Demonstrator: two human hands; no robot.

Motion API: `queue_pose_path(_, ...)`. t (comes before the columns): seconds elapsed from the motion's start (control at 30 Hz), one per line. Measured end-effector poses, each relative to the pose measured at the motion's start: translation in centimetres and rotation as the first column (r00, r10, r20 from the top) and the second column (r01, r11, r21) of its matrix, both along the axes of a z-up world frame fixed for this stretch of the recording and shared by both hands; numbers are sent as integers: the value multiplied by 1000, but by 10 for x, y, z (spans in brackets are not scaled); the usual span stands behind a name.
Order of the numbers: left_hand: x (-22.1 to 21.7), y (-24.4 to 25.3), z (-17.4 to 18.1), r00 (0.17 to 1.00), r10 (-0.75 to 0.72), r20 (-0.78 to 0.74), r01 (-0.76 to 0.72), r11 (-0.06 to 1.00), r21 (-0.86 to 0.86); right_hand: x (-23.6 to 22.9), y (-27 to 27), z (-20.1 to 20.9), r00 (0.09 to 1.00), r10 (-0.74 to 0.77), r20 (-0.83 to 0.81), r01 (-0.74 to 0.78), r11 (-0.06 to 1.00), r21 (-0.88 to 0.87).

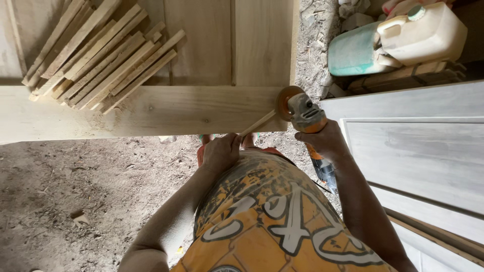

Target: The person uses a handheld power tool with a sanding disc to smooth the edges and ends of thin wooden strips while holding them against a larger wooden surface.

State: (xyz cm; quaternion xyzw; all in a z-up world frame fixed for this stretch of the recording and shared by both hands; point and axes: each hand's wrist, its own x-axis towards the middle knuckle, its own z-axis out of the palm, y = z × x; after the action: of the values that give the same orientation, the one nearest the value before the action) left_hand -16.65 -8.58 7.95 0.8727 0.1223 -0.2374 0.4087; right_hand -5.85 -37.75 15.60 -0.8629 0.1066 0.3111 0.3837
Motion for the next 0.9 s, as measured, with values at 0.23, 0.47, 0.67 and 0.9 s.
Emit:
queue_pose_path(0.23, -1, -1, -5, 998, 23, 62, -22, 1000, -17, 10, -14, -6, 997, -67, -44, 68, 998, 19)
queue_pose_path(0.47, -4, -2, -11, 999, 32, 30, -31, 999, -29, 21, -38, -5, 988, -152, 35, 152, 988, 6)
queue_pose_path(0.67, -3, 0, -16, 990, 137, -36, -141, 979, -145, 7, -23, 0, 996, -84, -31, 84, 996, 8)
queue_pose_path(0.9, -2, -4, -14, 996, 92, -13, -93, 995, -41, 7, 6, -1, 996, 77, 39, -76, 997, -34)
